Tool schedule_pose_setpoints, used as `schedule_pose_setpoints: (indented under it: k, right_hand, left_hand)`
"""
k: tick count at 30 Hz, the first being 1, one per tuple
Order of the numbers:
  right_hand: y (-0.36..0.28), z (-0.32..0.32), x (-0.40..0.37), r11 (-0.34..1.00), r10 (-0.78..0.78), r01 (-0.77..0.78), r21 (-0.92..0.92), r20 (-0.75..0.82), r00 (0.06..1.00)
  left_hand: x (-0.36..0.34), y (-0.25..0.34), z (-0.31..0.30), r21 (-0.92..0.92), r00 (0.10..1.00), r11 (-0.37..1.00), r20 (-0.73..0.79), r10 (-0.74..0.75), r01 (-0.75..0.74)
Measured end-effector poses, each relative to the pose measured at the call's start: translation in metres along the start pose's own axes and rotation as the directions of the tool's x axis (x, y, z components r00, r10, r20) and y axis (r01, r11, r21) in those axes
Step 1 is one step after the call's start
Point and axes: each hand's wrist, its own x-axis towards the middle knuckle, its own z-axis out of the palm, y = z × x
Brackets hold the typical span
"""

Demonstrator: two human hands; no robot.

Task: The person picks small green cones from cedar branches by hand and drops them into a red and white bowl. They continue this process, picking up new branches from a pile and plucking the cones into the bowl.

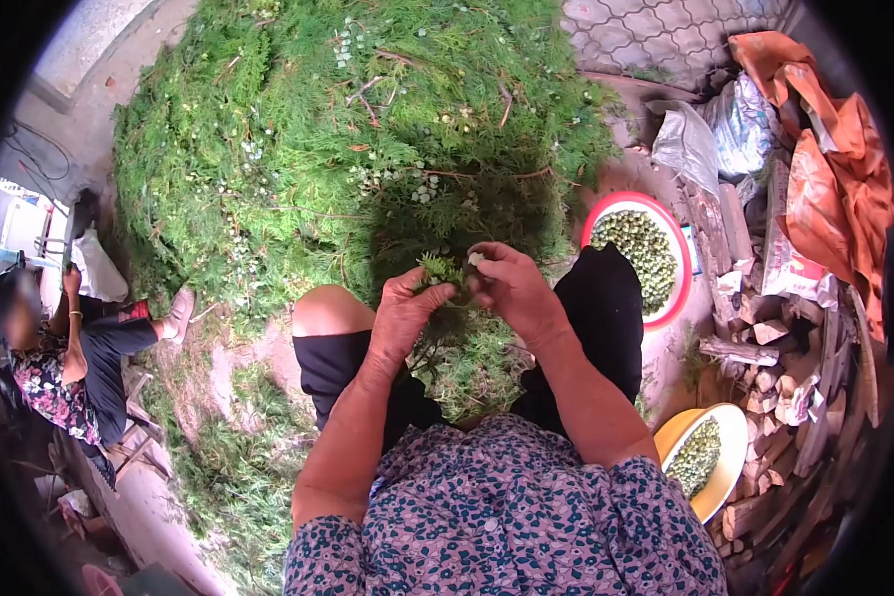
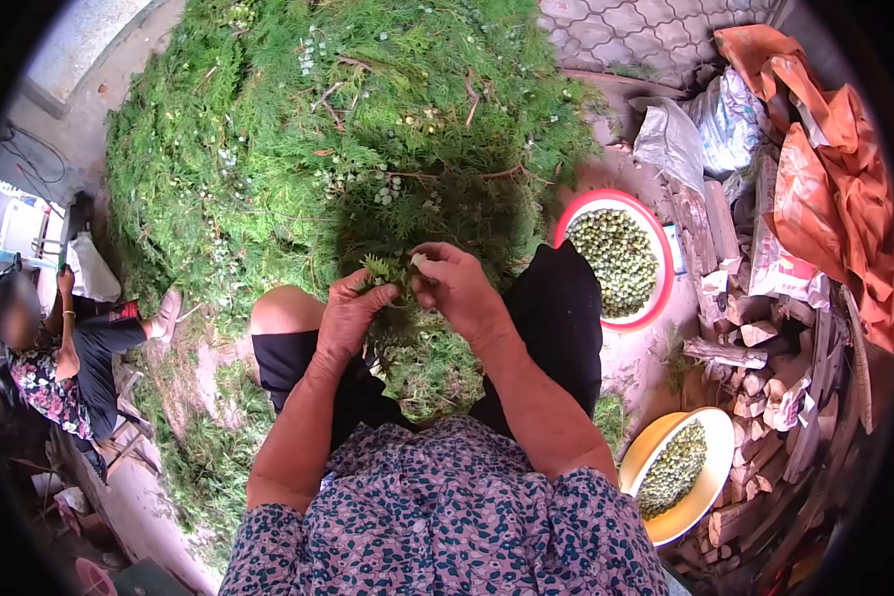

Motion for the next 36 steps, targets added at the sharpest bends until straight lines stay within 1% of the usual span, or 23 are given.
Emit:
schedule_pose_setpoints:
  k: [2,3,5,6,7,8,10,11,12,13,15,17,19,20,21,22,23,24,26,28,29,33,36]
  right_hand:
    - [-0.004,0.003,-0.003,0.987,-0.137,0.130,0.090,0.069,0.988]
    - [-0.005,0.004,-0.005,0.988,-0.136,0.129,0.089,0.069,0.988]
    - [-0.005,0.006,-0.010,0.951,-0.131,0.161,-0.263,0.129,0.983]
    - [-0.001,0.006,-0.009,0.951,-0.130,0.160,-0.263,0.129,0.983]
    - [0.005,0.007,-0.005,0.783,-0.297,0.359,-0.508,0.201,0.933]
    - [0.010,0.009,-0.002,0.515,-0.423,0.511,-0.689,0.314,0.850]
    - [0.013,0.011,0.001,0.473,-0.456,0.509,-0.720,0.294,0.840]
    - [0.012,0.011,0.002,0.376,-0.436,0.516,-0.770,0.345,0.831]
    - [0.012,0.011,0.003,0.274,-0.411,0.521,-0.808,0.392,0.823]
    - [0.015,0.010,0.005,0.275,-0.411,0.520,-0.809,0.390,0.824]
    - [0.021,0.006,0.009,0.344,-0.468,0.500,-0.795,0.317,0.825]
    - [0.020,0.003,0.010,0.360,-0.443,0.498,-0.789,0.325,0.835]
    - [0.012,0.005,0.006,0.377,-0.420,0.495,-0.783,0.332,0.844]
    - [0.006,0.006,0.002,0.616,-0.273,0.308,-0.725,0.170,0.947]
    - [-0.002,0.007,-0.001,0.792,-0.081,0.086,-0.604,0.036,0.996]
    - [-0.008,0.004,-0.001,0.792,-0.084,0.088,-0.604,0.035,0.996]
    - [-0.015,-0.002,-0.002,0.858,-0.135,0.127,-0.497,0.019,0.991]
    - [-0.023,-0.008,-0.003,0.908,-0.182,0.167,-0.385,-0.003,0.983]
    - [-0.046,-0.015,-0.005,0.893,-0.330,0.281,-0.351,-0.087,0.940]
    - [-0.075,-0.030,-0.010,0.821,-0.478,0.360,-0.443,-0.189,0.858]
    - [-0.090,-0.047,-0.011,0.765,-0.514,0.338,-0.548,-0.202,0.834]
    - [-0.137,-0.123,-0.020,0.516,-0.696,0.204,-0.832,-0.269,0.665]
    - [-0.157,-0.198,-0.021,0.400,-0.745,-0.067,-0.914,-0.367,0.557]
  left_hand:
    - [0.001,0.001,-0.002,-0.049,1.000,0.999,-0.004,-0.017,0.017]
    - [0.002,-0.001,-0.004,0.030,0.999,0.999,0.012,-0.037,0.037]
    - [0.003,-0.003,-0.006,0.110,0.998,0.992,0.026,-0.059,0.056]
    - [0.003,-0.003,-0.004,0.108,0.998,0.993,0.011,-0.056,0.055]
    - [0.003,-0.004,-0.003,0.105,0.999,0.993,-0.003,-0.054,0.054]
    - [0.003,-0.004,-0.003,0.106,0.998,0.993,-0.002,-0.055,0.055]
    - [0.005,-0.005,-0.002,0.356,0.998,0.934,-0.052,0.036,-0.015]
    - [0.007,-0.008,-0.003,0.356,0.998,0.934,-0.051,0.035,-0.014]
    - [0.009,-0.010,-0.004,0.490,0.993,0.867,-0.027,0.115,-0.087]
    - [0.010,-0.013,-0.004,0.611,0.982,0.777,0.008,0.190,-0.155]
    - [0.008,-0.011,-0.001,0.587,0.983,0.794,0.016,0.185,-0.159]
    - [0.005,-0.004,0.004,0.563,0.983,0.810,0.024,0.179,-0.162]
    - [0.003,0.001,0.007,0.364,0.995,0.928,0.083,0.048,-0.075]
    - [0.004,-0.003,0.005,0.365,0.995,0.928,0.085,0.048,-0.076]
    - [0.006,-0.007,0.002,0.204,0.997,0.978,0.079,0.026,-0.041]
    - [0.007,-0.010,-0.001,0.037,0.997,0.999,0.077,0.002,-0.005]
    - [0.009,-0.013,-0.003,0.035,0.997,0.999,0.078,0.003,-0.005]
    - [0.011,-0.012,-0.004,-0.053,0.999,0.998,0.014,0.043,-0.043]
    - [0.013,-0.010,-0.009,-0.136,0.996,0.987,-0.056,0.075,-0.082]
    - [0.013,-0.002,-0.017,-0.436,0.980,0.900,-0.178,-0.091,0.004]
    - [0.014,0.004,-0.018,-0.503,0.960,0.864,-0.230,-0.160,0.024]
    - [0.019,-0.007,-0.038,-0.654,0.958,0.757,-0.211,-0.196,0.011]
    - [0.016,-0.002,-0.039,-0.687,0.933,0.725,-0.226,-0.282,0.052]
